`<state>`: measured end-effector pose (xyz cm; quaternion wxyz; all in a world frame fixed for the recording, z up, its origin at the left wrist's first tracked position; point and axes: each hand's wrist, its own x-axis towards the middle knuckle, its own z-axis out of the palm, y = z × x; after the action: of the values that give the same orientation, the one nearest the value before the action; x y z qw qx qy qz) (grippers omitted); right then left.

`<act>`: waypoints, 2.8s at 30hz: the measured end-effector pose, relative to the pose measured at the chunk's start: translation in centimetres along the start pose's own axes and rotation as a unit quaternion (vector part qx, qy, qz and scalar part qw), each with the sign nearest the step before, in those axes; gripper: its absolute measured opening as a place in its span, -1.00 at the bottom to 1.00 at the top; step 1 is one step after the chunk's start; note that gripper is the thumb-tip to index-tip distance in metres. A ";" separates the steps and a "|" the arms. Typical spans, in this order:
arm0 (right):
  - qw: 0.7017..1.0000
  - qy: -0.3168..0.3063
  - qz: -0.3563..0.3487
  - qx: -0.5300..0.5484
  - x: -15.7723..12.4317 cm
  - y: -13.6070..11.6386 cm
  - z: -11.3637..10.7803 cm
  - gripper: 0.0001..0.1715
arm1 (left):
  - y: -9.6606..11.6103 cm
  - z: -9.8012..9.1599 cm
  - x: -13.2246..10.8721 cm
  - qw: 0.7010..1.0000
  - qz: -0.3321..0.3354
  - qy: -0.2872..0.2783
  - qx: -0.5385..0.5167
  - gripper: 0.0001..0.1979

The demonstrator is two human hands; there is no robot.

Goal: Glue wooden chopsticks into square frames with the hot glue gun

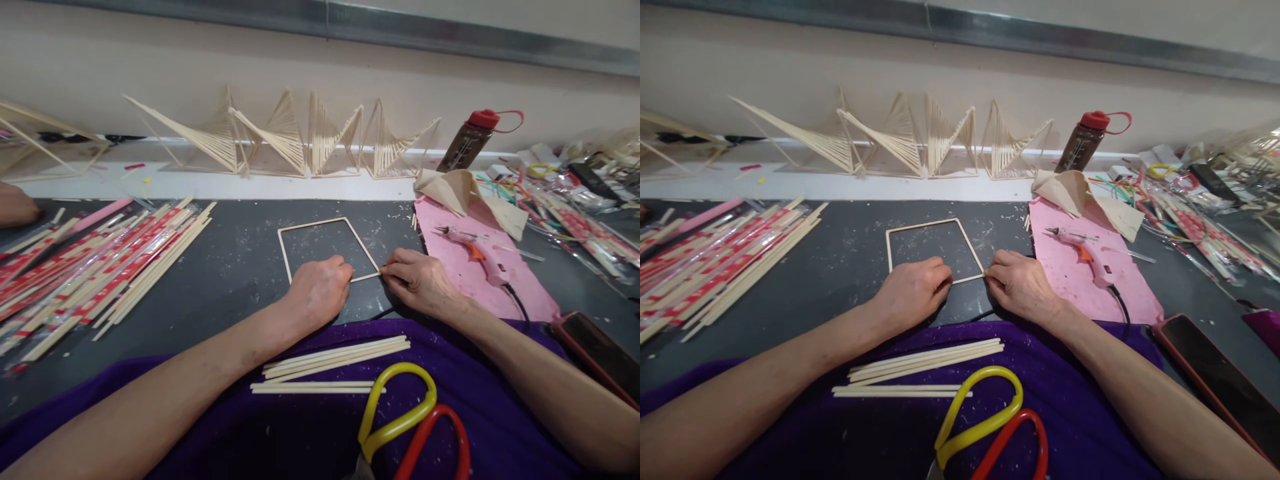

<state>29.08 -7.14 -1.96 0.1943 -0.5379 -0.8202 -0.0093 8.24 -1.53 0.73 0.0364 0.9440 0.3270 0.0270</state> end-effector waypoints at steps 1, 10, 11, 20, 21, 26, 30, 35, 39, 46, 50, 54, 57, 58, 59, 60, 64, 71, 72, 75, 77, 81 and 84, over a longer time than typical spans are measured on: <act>1.000 0.001 0.002 -0.007 -0.1 0.0 0.1 -0.75 | 0.0 0.0 0.0 1.000 0.000 0.000 -0.001 -0.75; 0.999 0.004 0.040 -0.007 -0.3 0.2 0.2 -0.75 | -0.2 0.1 -0.1 1.000 0.002 0.003 0.002 -0.76; 0.999 0.004 0.040 -0.008 -0.3 0.2 0.2 -0.76 | -0.2 0.1 -0.1 1.000 0.002 0.003 0.003 -0.76; 0.999 0.014 0.040 -0.018 -0.5 0.1 0.5 -0.75 | -0.2 0.2 -0.1 1.000 0.002 0.003 -0.006 -0.76; 0.999 0.015 0.042 -0.016 -0.6 0.1 0.6 -0.74 | -0.2 0.2 0.0 1.000 0.002 0.005 -0.007 -0.76; 0.999 0.010 0.041 -0.002 -0.5 0.1 0.6 -0.75 | -0.2 0.2 0.0 1.000 0.000 0.003 -0.006 -0.77; 0.999 0.011 0.035 0.004 -0.3 0.0 0.5 -0.75 | -0.3 0.2 0.1 1.000 0.003 0.001 -0.011 -0.76; 0.999 0.012 0.029 0.012 -0.2 0.0 0.5 -0.76 | -0.3 0.2 0.1 1.000 0.004 -0.002 -0.015 -0.75; 1.000 0.012 0.025 0.015 -0.2 0.1 0.6 -0.77 | -0.3 0.2 0.1 1.000 0.005 -0.002 -0.014 -0.75; 1.000 0.011 0.021 0.021 -0.2 0.2 0.6 -0.75 | -0.2 0.2 0.1 1.000 0.000 -0.005 -0.010 -0.76; 0.999 0.009 0.021 0.023 -0.2 0.2 0.6 -0.75 | -0.1 0.2 0.2 1.000 -0.004 -0.007 -0.012 -0.76; 0.999 0.008 0.025 0.026 -0.2 0.1 0.6 -0.76 | -0.1 0.2 0.2 1.000 -0.006 -0.006 -0.012 -0.76; 0.999 -0.001 0.030 0.031 0.0 0.0 0.3 -0.75 | -0.2 0.3 0.1 1.000 -0.003 0.002 -0.011 -0.77; 0.999 -0.007 0.033 0.034 0.0 0.0 0.2 -0.75 | -0.2 0.3 0.1 1.000 -0.002 0.004 -0.008 -0.77; 0.998 -0.014 0.038 0.037 0.1 0.1 0.0 -0.75 | -0.2 0.4 0.0 1.000 -0.003 0.005 -0.005 -0.76; 0.998 -0.018 0.046 0.042 0.1 0.1 -0.2 -0.76 | -0.3 0.4 -0.1 1.000 -0.003 0.006 0.000 -0.76; 0.995 0.010 0.085 0.058 -0.2 0.3 -0.9 -0.80 | -0.2 0.3 -0.4 1.000 0.001 0.001 0.018 -0.68; 0.993 0.053 0.088 0.050 -0.6 0.9 -1.3 -0.79 | -0.8 -2.2 -0.7 0.999 -0.014 0.048 -0.008 -0.68; 0.994 0.052 0.087 0.048 -0.6 1.0 -1.3 -0.79 | -1.3 -2.8 -0.8 0.997 -0.025 0.066 -0.016 -0.69; 0.995 0.043 0.081 0.039 -0.7 1.0 -1.1 -0.79 | -3.1 -4.5 -1.7 0.994 -0.044 0.093 -0.048 -0.72; 0.996 0.043 0.071 0.035 -0.9 0.8 -1.1 -0.78 | -4.4 -5.2 -2.8 0.993 -0.057 0.086 -0.060 -0.75; 0.997 0.045 0.040 0.047 -1.0 0.1 -1.3 -0.78 | -6.2 -4.7 -5.3 0.991 -0.086 0.066 -0.073 -0.79; 0.998 0.038 0.015 0.055 -0.8 -0.9 -1.6 -0.78 | -6.6 -3.1 -6.5 0.992 -0.062 0.055 -0.093 -0.78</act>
<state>29.03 -8.62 -0.53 0.2547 -0.5377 -0.8035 0.0186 -1.19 -0.24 3.06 0.1073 0.9115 0.3824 0.1071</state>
